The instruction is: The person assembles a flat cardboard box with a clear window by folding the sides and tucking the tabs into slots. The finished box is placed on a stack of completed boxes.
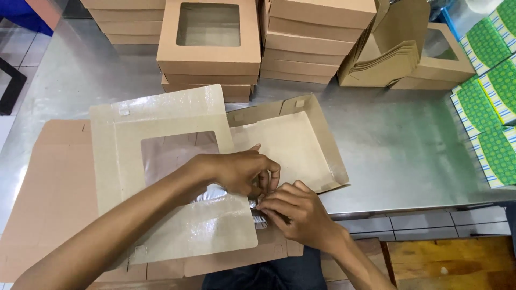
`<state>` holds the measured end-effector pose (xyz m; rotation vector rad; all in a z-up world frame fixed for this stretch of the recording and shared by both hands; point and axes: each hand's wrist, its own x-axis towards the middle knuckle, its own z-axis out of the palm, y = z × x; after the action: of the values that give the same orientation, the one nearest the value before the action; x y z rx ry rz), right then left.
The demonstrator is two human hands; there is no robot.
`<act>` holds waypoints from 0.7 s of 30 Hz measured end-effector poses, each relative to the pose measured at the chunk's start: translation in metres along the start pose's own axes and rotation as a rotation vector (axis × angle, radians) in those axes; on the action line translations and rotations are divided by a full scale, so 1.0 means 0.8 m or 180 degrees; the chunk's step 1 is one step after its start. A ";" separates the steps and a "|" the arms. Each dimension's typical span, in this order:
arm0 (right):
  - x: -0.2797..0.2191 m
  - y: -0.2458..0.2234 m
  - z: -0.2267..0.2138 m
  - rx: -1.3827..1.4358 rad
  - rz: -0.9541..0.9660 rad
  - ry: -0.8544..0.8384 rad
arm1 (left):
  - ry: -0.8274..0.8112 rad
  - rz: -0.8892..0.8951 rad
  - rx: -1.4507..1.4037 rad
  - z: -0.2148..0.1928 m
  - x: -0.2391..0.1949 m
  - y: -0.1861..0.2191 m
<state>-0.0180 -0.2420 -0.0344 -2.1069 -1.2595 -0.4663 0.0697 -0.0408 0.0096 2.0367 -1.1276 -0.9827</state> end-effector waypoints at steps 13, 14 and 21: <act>-0.001 -0.010 -0.006 -0.0569 0.0287 0.0027 | 0.2394 0.0184 0.1100 0.032 -0.104 0.025; -0.003 -0.008 -0.006 -0.0553 0.0335 0.0048 | 0.2751 -0.0118 0.1181 0.035 -0.124 0.022; -0.003 -0.004 -0.006 -0.0450 0.0377 -0.0024 | 0.4224 -0.2117 -0.0535 0.068 -0.207 -0.006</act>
<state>-0.0221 -0.2451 -0.0312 -2.2886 -1.1272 -0.5087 -0.0331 0.0989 0.0279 2.2328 0.3278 0.1689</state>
